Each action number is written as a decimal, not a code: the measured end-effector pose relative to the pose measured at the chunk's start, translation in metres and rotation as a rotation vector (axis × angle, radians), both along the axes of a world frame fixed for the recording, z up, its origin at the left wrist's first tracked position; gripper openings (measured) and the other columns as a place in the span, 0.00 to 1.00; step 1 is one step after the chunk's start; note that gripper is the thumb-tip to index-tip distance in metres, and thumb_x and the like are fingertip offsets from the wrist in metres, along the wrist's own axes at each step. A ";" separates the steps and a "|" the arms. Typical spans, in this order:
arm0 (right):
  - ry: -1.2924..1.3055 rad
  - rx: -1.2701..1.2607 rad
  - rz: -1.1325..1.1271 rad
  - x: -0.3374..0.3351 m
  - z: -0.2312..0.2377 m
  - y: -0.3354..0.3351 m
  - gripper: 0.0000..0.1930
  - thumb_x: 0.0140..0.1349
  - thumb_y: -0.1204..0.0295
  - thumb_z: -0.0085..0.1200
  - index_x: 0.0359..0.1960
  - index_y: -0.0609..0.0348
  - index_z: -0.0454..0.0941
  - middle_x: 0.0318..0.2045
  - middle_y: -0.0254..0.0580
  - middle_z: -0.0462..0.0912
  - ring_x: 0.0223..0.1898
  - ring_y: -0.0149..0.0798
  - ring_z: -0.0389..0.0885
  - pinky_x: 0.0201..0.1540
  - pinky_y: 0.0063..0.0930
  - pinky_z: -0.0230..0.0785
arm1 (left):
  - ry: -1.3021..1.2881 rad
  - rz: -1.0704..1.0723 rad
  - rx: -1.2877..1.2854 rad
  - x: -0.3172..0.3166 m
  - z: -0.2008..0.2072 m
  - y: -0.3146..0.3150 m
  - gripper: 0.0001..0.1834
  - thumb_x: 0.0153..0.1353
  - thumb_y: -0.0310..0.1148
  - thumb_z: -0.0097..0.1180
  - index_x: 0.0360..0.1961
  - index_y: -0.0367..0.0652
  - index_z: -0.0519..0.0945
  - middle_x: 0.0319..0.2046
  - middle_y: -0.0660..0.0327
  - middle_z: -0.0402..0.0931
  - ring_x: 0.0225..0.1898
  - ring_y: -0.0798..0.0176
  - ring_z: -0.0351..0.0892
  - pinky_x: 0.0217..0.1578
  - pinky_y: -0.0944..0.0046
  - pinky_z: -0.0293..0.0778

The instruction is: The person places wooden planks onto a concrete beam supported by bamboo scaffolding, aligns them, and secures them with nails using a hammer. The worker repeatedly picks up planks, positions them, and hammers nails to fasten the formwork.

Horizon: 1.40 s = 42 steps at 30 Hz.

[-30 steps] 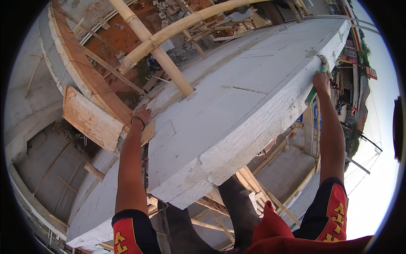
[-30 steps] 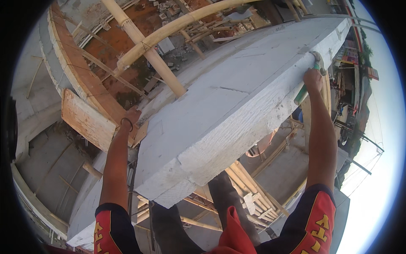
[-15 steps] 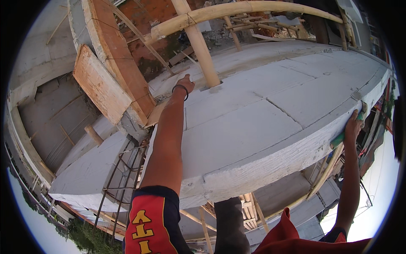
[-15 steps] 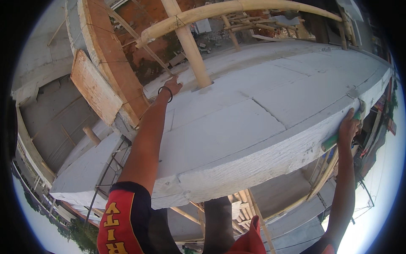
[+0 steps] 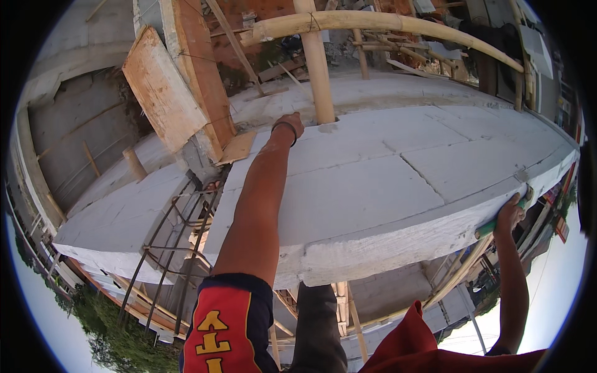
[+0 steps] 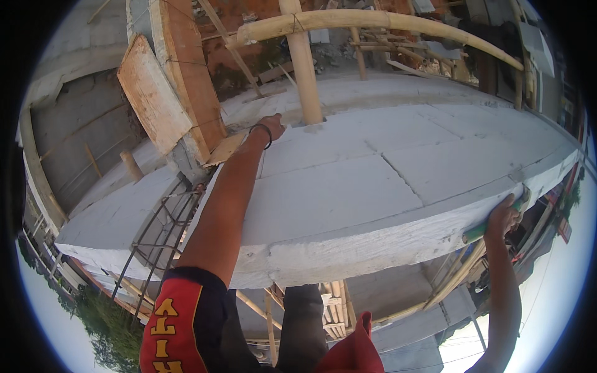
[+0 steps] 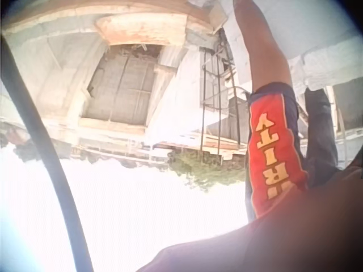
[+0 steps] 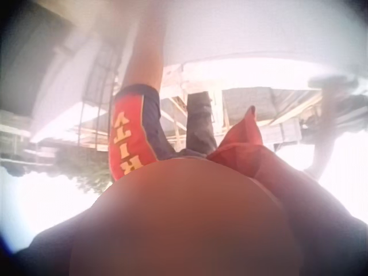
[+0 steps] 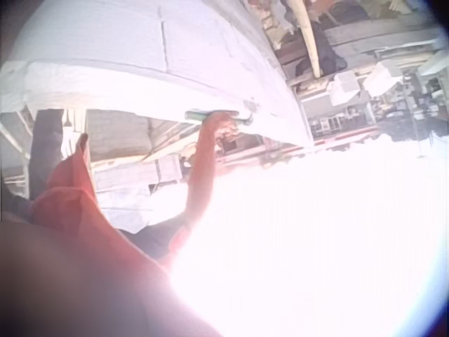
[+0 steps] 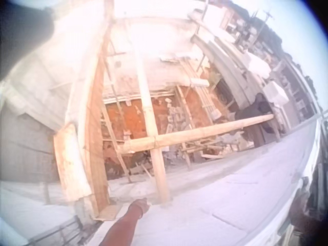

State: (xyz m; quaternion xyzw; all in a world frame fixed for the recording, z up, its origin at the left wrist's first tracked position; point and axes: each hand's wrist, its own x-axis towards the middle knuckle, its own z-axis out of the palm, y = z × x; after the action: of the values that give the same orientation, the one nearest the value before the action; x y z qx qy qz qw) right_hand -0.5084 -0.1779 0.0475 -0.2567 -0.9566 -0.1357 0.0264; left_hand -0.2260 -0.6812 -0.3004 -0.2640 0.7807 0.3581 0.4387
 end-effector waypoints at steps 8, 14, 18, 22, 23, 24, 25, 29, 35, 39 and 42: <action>0.022 0.083 0.023 0.006 -0.007 -0.010 0.45 0.64 0.36 0.30 0.55 0.78 0.58 0.56 0.77 0.65 0.57 0.65 0.70 0.58 0.53 0.64 | -0.081 -0.058 0.034 0.026 0.046 0.004 0.26 0.64 0.45 0.50 0.57 0.40 0.70 0.55 0.46 0.73 0.58 0.45 0.71 0.58 0.51 0.68; 0.011 0.086 0.003 0.006 -0.004 -0.016 0.45 0.64 0.36 0.30 0.54 0.78 0.59 0.53 0.75 0.68 0.55 0.64 0.72 0.58 0.50 0.65 | -0.118 -0.061 0.025 0.035 0.057 0.008 0.23 0.65 0.46 0.49 0.57 0.45 0.72 0.56 0.52 0.73 0.58 0.48 0.73 0.57 0.48 0.71; 0.036 0.097 0.005 0.002 -0.009 -0.006 0.45 0.64 0.35 0.31 0.54 0.78 0.59 0.53 0.75 0.69 0.56 0.64 0.72 0.57 0.50 0.66 | -0.069 -0.054 0.022 0.034 0.064 0.010 0.22 0.65 0.45 0.49 0.55 0.45 0.73 0.55 0.52 0.74 0.57 0.49 0.73 0.55 0.50 0.72; 0.063 0.125 0.027 -0.004 -0.015 0.006 0.46 0.64 0.36 0.31 0.53 0.81 0.59 0.53 0.74 0.68 0.56 0.65 0.71 0.57 0.52 0.65 | 0.015 0.005 0.053 0.030 0.070 0.005 0.21 0.65 0.43 0.49 0.53 0.40 0.73 0.52 0.44 0.74 0.56 0.44 0.73 0.56 0.51 0.69; 0.067 0.132 0.031 -0.005 -0.017 0.007 0.46 0.64 0.36 0.31 0.53 0.82 0.59 0.53 0.74 0.68 0.56 0.65 0.71 0.58 0.52 0.65 | 0.038 0.025 0.046 0.029 0.072 0.004 0.21 0.65 0.43 0.49 0.52 0.39 0.74 0.52 0.44 0.74 0.56 0.44 0.73 0.56 0.51 0.69; 0.066 0.127 0.035 -0.007 -0.017 0.008 0.46 0.64 0.36 0.31 0.53 0.83 0.58 0.53 0.74 0.68 0.56 0.66 0.70 0.58 0.53 0.64 | 0.058 0.045 0.034 0.026 0.074 0.004 0.21 0.65 0.43 0.49 0.52 0.39 0.74 0.52 0.44 0.74 0.55 0.44 0.73 0.56 0.51 0.69; 0.059 0.128 0.034 -0.007 -0.017 0.009 0.46 0.64 0.37 0.32 0.53 0.83 0.58 0.53 0.75 0.68 0.56 0.66 0.70 0.58 0.53 0.64 | 0.079 0.063 0.021 0.024 0.075 0.005 0.21 0.65 0.43 0.49 0.52 0.39 0.74 0.52 0.44 0.74 0.55 0.45 0.73 0.56 0.51 0.69; 0.026 0.080 0.044 -0.008 -0.014 0.006 0.47 0.64 0.37 0.32 0.53 0.85 0.58 0.54 0.77 0.67 0.57 0.66 0.69 0.59 0.53 0.63 | 0.071 0.001 0.009 0.019 0.079 0.011 0.20 0.65 0.44 0.49 0.53 0.44 0.75 0.54 0.51 0.75 0.56 0.50 0.75 0.54 0.51 0.72; -0.034 0.060 -0.005 -0.008 -0.010 0.000 0.51 0.62 0.34 0.32 0.58 0.85 0.54 0.59 0.74 0.63 0.61 0.63 0.66 0.62 0.50 0.60 | 0.107 0.001 0.007 0.018 0.074 0.010 0.21 0.65 0.44 0.50 0.52 0.41 0.75 0.53 0.50 0.75 0.56 0.48 0.73 0.55 0.51 0.70; 0.040 0.046 -0.019 -0.008 -0.012 -0.001 0.48 0.64 0.37 0.33 0.58 0.85 0.54 0.58 0.76 0.63 0.60 0.66 0.66 0.61 0.53 0.61 | 0.130 0.045 0.014 0.018 0.076 0.008 0.21 0.64 0.44 0.50 0.50 0.38 0.75 0.50 0.45 0.75 0.55 0.46 0.73 0.56 0.51 0.68; 0.040 0.030 -0.027 -0.008 -0.014 0.001 0.49 0.63 0.36 0.34 0.59 0.84 0.53 0.59 0.75 0.63 0.60 0.65 0.66 0.61 0.52 0.61 | 0.130 0.037 0.002 0.017 0.080 0.007 0.21 0.64 0.43 0.50 0.50 0.38 0.75 0.50 0.45 0.76 0.55 0.46 0.73 0.56 0.51 0.68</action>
State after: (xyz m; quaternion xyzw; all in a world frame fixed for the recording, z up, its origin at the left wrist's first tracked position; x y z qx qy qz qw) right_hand -0.5166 -0.1774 0.0330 -0.2720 -0.9501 -0.1451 0.0474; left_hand -0.2090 -0.6743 -0.2204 -0.2542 0.8022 0.3833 0.3807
